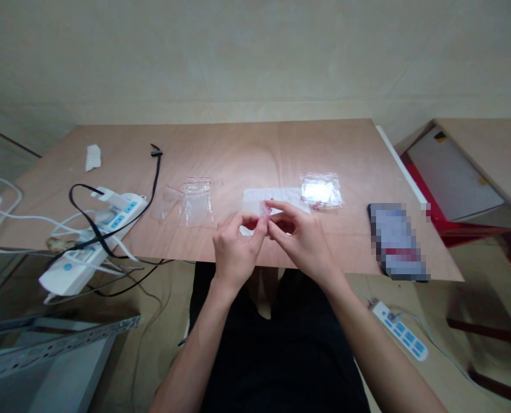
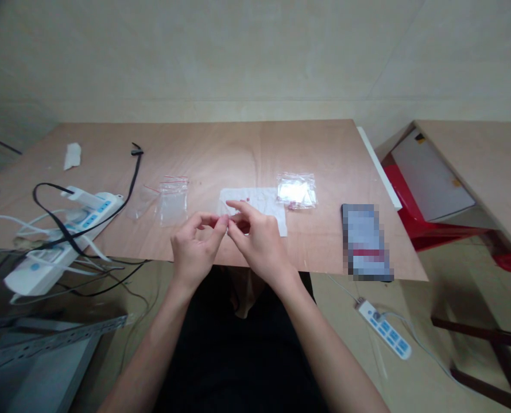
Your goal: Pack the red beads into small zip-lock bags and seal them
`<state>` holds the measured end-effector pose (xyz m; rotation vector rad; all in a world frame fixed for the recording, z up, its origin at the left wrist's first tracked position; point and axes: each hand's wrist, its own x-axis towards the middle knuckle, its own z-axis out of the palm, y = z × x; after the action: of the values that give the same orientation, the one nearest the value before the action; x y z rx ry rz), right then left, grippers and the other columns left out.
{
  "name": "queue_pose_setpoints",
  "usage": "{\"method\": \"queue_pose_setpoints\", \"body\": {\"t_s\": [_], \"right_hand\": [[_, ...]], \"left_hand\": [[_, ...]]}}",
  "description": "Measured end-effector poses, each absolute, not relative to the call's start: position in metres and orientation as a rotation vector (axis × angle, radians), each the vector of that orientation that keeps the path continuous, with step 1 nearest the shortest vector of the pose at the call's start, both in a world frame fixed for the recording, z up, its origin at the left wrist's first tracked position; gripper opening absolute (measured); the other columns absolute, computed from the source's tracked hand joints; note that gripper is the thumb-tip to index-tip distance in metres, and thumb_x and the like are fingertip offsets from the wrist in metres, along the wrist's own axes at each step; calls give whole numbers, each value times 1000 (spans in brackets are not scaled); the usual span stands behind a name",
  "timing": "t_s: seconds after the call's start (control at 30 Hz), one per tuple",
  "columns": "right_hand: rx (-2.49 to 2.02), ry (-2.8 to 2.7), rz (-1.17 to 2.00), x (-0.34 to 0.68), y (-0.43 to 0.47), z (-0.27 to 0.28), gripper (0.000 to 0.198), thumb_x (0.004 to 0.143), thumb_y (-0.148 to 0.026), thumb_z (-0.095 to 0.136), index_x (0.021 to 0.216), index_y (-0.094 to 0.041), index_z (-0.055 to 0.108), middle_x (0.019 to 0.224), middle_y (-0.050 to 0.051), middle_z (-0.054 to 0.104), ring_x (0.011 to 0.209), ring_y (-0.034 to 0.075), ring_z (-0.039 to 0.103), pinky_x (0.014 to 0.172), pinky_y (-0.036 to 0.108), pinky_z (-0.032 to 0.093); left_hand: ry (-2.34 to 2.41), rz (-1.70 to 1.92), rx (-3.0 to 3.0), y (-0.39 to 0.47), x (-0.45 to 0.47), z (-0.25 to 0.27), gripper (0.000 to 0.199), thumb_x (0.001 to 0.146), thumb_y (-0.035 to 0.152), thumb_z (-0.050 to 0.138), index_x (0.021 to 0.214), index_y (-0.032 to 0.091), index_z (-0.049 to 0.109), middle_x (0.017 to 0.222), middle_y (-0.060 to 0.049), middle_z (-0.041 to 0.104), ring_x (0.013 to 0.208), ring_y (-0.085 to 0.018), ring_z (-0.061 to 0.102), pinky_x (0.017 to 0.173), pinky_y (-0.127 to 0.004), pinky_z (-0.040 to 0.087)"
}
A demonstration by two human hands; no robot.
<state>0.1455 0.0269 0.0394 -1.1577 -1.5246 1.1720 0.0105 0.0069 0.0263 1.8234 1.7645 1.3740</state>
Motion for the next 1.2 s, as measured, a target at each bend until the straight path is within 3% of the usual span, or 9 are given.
{"method": "queue_pose_setpoints", "body": {"t_s": [0.1,0.23,0.3,0.47,0.6,0.67,0.87,0.97,1.2], "right_hand": [[-1198,-1522,1123,147,24,41,29,85,-33,64,109,-21,54,79,2,73,64,15,69,62,28,56],[-1226,-1661,924,151,23,38,5,91,-26,54,89,-22,55,70,-1,68,57,13,68,55,23,51],[-1215,-1779,787,153,24,36,17,93,-19,48,84,-21,62,74,1,69,61,12,68,57,23,50],[-1163,-1955,671,160,29,35,19,86,-19,63,102,-17,73,86,7,72,67,15,66,61,26,51],[-1127,-2085,728,166,29,40,26,79,-24,75,102,-14,74,79,4,68,57,11,58,57,25,47],[-1084,-2144,751,166,27,42,20,79,-24,74,96,-13,75,77,3,64,58,10,55,57,25,45],[-886,-2033,968,168,26,40,23,83,-29,70,101,-15,75,81,3,52,72,12,53,66,26,48],[-890,-1961,1047,166,26,34,20,86,-33,68,97,-20,77,81,2,50,78,12,53,70,26,48],[-1103,-1741,958,148,11,35,13,80,-28,74,72,-17,75,65,-2,51,60,9,47,54,23,38]], "left_hand": [[1777,1303,1801,7,10,29,12,84,29,64,77,20,68,73,1,73,68,-14,67,70,-27,50],[1797,1226,1855,2,9,34,8,83,25,65,80,20,71,77,-1,76,69,-16,70,68,-26,52],[1802,1245,1887,0,10,36,9,84,25,64,81,20,71,76,-1,76,67,-15,70,66,-25,52],[1642,1287,2126,-2,2,41,8,86,26,64,87,20,68,81,-2,74,73,-15,68,75,-28,53],[1434,1030,2418,1,-10,44,69,70,38,79,129,17,51,130,-14,60,123,-30,55,104,-46,45],[1335,899,2431,4,-12,42,80,70,38,79,136,16,41,138,-17,54,129,-30,51,107,-47,43],[1420,936,2216,9,-9,23,20,80,22,67,97,19,56,91,-4,70,83,-20,68,73,-30,53],[1526,920,2220,9,-8,17,14,81,21,66,90,20,55,83,-3,68,75,-19,66,66,-28,50],[1779,910,2270,9,-6,10,15,77,14,66,85,19,54,76,-3,66,71,-21,65,64,-30,47]]}}
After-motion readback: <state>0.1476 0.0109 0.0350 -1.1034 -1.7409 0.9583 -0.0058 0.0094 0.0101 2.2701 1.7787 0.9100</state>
